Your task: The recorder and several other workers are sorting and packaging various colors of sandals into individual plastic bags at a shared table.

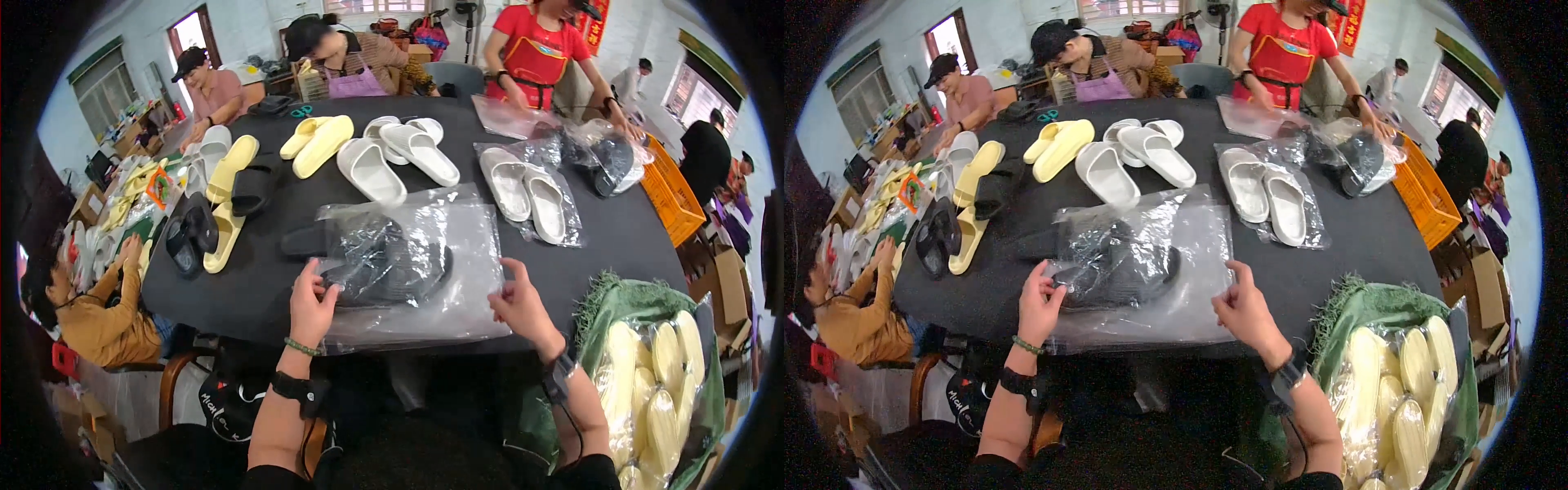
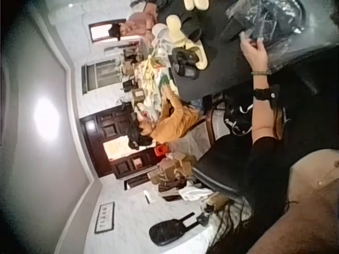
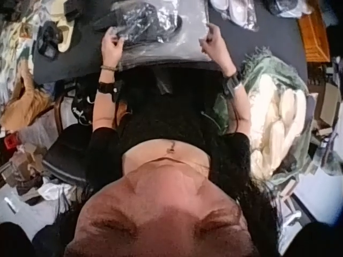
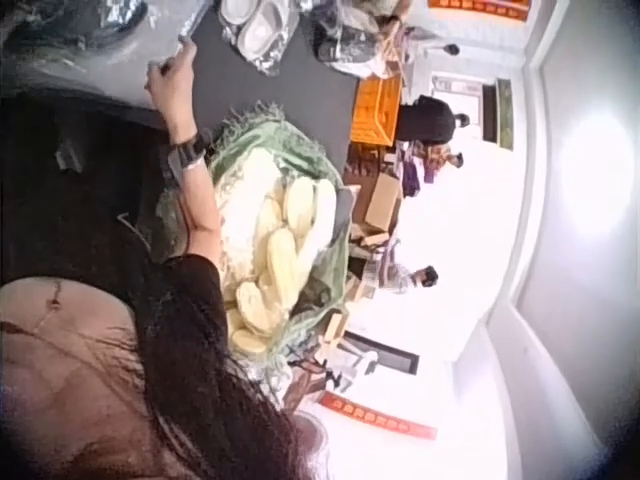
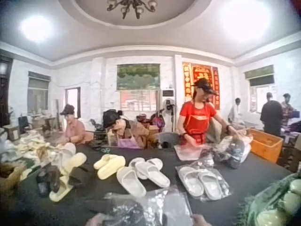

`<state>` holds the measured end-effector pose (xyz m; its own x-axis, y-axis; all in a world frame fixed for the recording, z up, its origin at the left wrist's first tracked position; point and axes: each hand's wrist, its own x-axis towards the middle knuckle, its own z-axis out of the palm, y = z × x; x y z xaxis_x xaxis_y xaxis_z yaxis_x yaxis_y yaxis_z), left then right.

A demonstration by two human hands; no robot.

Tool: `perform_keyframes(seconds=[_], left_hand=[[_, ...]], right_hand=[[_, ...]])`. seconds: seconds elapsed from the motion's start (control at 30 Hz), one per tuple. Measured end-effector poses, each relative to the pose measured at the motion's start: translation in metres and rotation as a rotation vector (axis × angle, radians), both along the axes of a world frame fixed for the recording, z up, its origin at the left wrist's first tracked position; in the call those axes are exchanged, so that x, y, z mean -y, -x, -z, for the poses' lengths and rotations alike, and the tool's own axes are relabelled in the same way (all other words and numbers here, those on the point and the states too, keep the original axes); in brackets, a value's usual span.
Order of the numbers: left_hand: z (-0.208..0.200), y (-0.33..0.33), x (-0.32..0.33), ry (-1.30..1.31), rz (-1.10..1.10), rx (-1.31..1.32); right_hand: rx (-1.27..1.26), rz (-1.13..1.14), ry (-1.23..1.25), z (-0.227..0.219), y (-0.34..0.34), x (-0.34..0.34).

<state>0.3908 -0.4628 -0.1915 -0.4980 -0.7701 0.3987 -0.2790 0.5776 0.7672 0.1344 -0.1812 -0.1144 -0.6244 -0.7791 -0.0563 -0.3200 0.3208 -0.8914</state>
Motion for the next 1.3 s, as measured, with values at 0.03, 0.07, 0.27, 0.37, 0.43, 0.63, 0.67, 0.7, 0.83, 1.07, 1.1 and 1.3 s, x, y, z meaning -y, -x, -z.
perform_keyframes(seconds=[0.03, 0.07, 0.27, 0.37, 0.43, 0.63, 0.67, 0.7, 0.83, 1.07, 1.1, 1.3], left_hand=[[-0.002, -0.001, -0.002, -0.006, 0.001, -0.007], [-0.006, -0.002, -0.003, -0.013, 0.001, -0.013], [-0.024, -0.008, -0.002, -0.127, 0.035, 0.031], [-0.018, -0.015, 0.007, -0.38, 0.09, -0.149], [-0.032, -0.01, -0.006, -0.242, 0.092, -0.056], [-0.025, -0.013, -0.004, -0.037, 0.109, 0.024], [-0.022, -0.015, 0.0, -0.085, 0.099, -0.006], [-0.021, -0.019, 0.003, -0.198, 0.114, -0.086], [-0.048, -0.029, 0.012, -0.46, 0.036, -0.15], [-0.039, -0.02, -0.002, 0.267, 0.155, 0.093], [-0.035, -0.016, -0.003, 0.266, 0.154, 0.097], [-0.046, -0.018, -0.007, -0.136, 0.154, 0.155]], right_hand=[[0.024, 0.015, 0.031, 0.002, -0.007, -0.01], [0.024, 0.0, 0.03, 0.013, -0.008, -0.018], [0.003, -0.11, -0.286, 0.015, -0.005, -0.03], [-0.398, -0.165, -0.34, -0.003, 0.023, -0.026], [-0.554, -0.016, -0.416, -0.03, 0.034, -0.009], [-0.868, -0.498, -0.456, -0.031, 0.047, 0.041], [-0.87, -0.497, -0.453, -0.023, 0.05, 0.044], [-0.804, -0.547, -0.565, -0.011, 0.053, 0.048], [-0.696, -0.607, -0.709, 0.027, 0.073, 0.043], [-0.688, -0.623, -0.758, 0.027, 0.071, 0.049], [-0.682, -0.618, -0.766, 0.026, 0.072, 0.049], [-0.675, -0.618, -0.758, 0.031, 0.076, 0.048]])
